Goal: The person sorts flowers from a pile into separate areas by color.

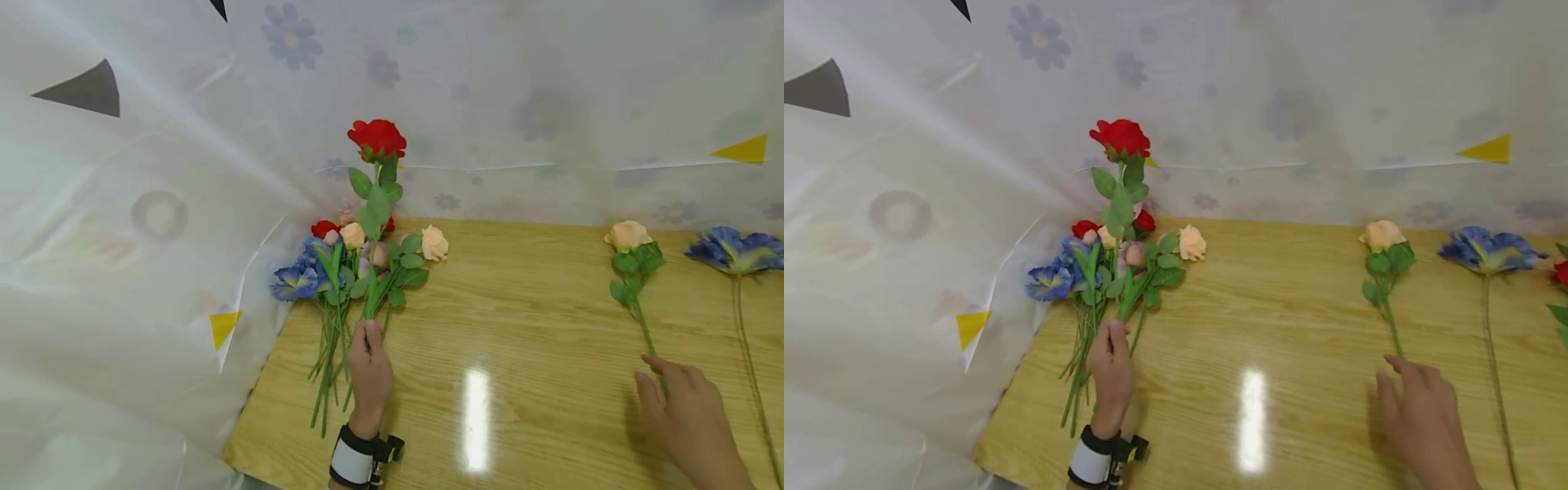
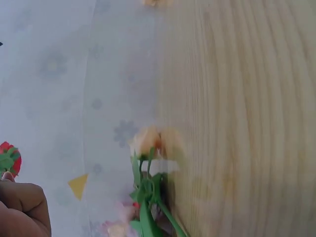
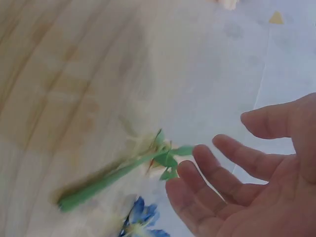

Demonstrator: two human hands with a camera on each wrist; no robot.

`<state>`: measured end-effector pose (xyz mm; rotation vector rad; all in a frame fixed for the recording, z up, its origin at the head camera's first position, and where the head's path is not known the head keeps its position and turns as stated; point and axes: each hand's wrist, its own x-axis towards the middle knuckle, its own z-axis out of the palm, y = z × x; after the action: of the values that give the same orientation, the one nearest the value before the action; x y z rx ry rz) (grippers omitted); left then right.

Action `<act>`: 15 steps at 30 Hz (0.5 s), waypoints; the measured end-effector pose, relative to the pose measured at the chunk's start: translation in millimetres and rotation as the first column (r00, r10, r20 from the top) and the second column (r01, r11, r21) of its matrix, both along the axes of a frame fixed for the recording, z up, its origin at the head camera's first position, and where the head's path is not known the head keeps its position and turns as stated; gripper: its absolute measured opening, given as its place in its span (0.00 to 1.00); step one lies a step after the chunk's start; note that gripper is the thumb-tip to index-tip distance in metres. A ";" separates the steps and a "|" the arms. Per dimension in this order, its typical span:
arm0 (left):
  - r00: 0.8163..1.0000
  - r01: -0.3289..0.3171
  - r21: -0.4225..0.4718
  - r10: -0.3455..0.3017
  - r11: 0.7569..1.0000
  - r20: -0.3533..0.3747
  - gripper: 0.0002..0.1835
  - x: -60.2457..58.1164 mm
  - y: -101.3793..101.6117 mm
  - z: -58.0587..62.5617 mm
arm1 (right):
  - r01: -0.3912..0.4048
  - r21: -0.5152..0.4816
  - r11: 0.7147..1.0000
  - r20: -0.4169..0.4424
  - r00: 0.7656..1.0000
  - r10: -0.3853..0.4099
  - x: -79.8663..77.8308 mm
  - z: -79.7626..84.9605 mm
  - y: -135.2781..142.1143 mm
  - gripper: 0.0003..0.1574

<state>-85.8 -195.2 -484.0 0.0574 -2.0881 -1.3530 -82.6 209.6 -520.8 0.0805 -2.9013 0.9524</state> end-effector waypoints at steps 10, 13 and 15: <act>0.971 0.180 -0.030 -0.182 0.983 -0.153 0.13 -1.1 39.7 -3.4 | -0.204 -0.180 0.962 -0.148 0.973 0.179 8.0 19.2 -51.9 0.18; 0.945 0.264 -0.041 -0.267 0.964 -0.188 0.13 0.4 50.6 -0.5 | -0.252 -0.209 0.945 -0.180 0.960 0.216 10.8 23.7 -68.7 0.17; 0.920 0.332 -0.048 -0.335 0.942 -0.204 0.13 1.8 58.4 0.4 | -0.277 -0.230 0.933 -0.179 0.954 0.239 12.7 27.3 -78.8 0.17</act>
<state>-84.0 -136.8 -483.5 -0.4496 -1.9855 -1.4692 -70.0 130.7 -493.5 0.5044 -2.6509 1.2885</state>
